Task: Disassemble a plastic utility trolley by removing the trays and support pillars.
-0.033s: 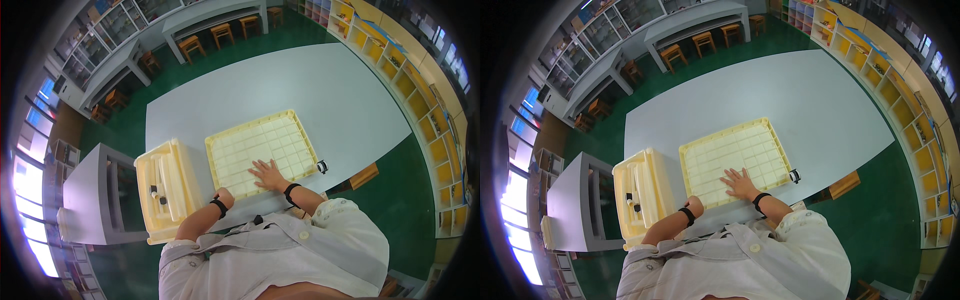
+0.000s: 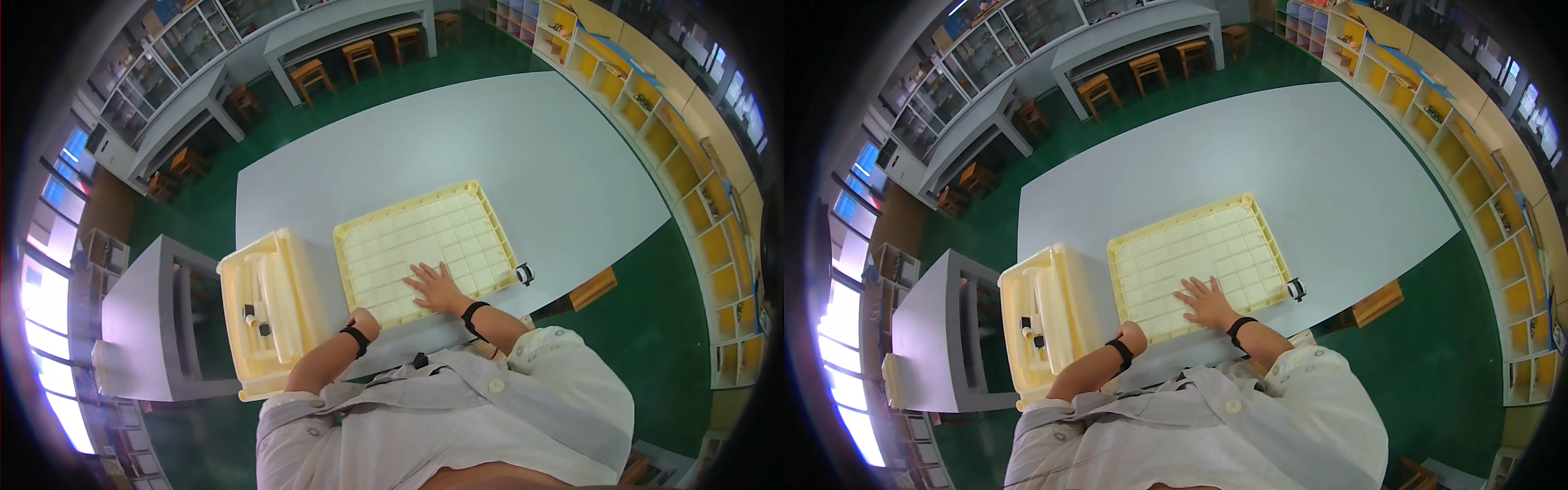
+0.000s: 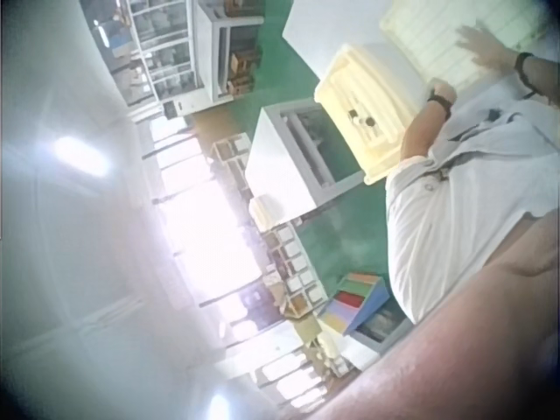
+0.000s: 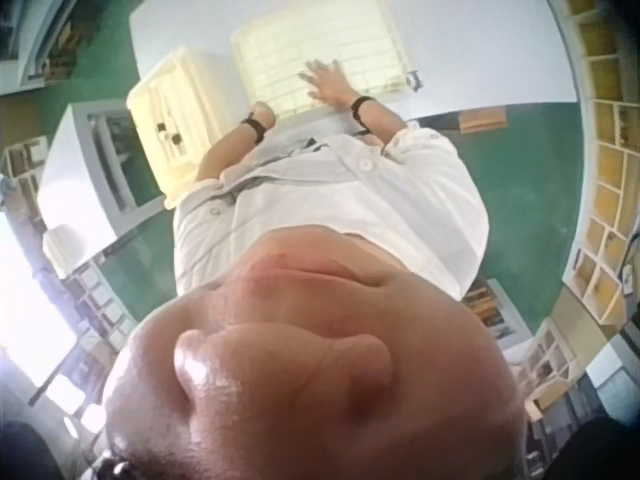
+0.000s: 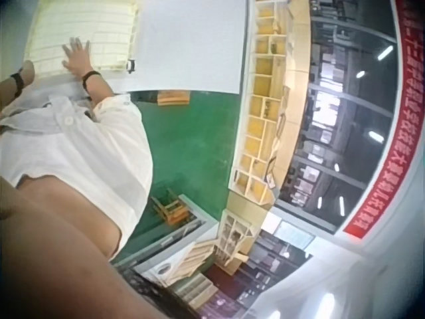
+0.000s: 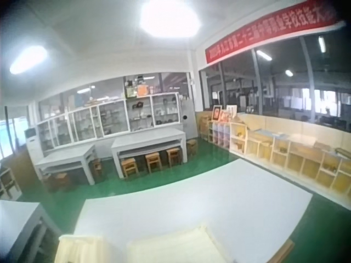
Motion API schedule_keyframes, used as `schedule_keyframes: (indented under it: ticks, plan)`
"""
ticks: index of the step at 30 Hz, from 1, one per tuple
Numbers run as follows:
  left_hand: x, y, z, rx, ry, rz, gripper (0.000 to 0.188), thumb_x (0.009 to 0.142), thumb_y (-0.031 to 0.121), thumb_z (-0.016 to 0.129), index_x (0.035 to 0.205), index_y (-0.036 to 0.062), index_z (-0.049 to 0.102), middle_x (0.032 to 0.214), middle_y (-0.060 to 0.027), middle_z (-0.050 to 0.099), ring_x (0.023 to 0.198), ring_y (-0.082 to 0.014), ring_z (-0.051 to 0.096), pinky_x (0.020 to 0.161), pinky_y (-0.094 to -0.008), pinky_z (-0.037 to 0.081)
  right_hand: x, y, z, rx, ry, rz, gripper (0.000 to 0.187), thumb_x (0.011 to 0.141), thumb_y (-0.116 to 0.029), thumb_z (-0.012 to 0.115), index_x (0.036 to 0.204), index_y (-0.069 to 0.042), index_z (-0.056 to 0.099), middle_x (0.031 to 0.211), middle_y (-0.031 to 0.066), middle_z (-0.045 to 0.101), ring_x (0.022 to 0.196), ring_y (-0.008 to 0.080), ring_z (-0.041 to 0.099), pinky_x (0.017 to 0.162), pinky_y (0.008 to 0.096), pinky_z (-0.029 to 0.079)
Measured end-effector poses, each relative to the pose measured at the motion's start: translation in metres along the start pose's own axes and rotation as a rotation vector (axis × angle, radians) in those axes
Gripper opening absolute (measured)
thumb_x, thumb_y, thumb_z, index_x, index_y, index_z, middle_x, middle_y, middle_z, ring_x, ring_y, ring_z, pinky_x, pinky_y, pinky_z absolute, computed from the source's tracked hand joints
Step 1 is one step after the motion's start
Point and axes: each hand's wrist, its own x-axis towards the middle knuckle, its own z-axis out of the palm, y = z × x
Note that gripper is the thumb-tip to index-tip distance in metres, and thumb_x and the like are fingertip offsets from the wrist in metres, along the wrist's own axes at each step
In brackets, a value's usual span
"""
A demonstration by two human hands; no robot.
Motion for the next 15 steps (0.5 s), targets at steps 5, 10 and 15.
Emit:
schedule_keyframes:
  ticks: [5,10,15]
  plan:
    - [0.006,-0.011,-0.002,-0.092,-0.060,0.092,0.020,0.072,0.014,0.059,0.091,0.0130,0.066,0.090,-0.0060,0.063,0.077,-0.0211,0.061,0.059,-0.0341,0.050,-0.001,-0.001,0.002,0.006,-0.003,0.008,0.058,0.080,-0.045,0.044,0.132,-0.027,0.026,0.140,0.0060,0.018,0.127,0.0257,0.019,0.096,0.0599,0.015]
    - [0.014,-0.016,0.006,-0.098,-0.051,0.149,0.018,0.073,0.013,0.058,0.088,0.0129,0.066,0.090,-0.0050,0.063,0.076,-0.0200,0.061,0.056,-0.0318,0.048,0.001,0.000,0.002,-0.040,-0.056,0.052,0.058,0.080,-0.045,0.044,0.132,-0.028,0.025,0.140,0.0053,0.018,0.128,0.0250,0.018,0.096,0.0596,0.014]
    - [0.021,0.001,0.024,0.028,0.007,0.041,0.018,0.069,0.017,0.060,0.083,0.0103,0.067,0.083,-0.0068,0.064,0.069,-0.0212,0.062,0.053,-0.0356,0.050,0.001,-0.002,0.001,-0.002,-0.031,0.035,0.059,0.080,-0.045,0.044,0.133,-0.028,0.024,0.140,0.0049,0.017,0.128,0.0246,0.018,0.096,0.0595,0.014]
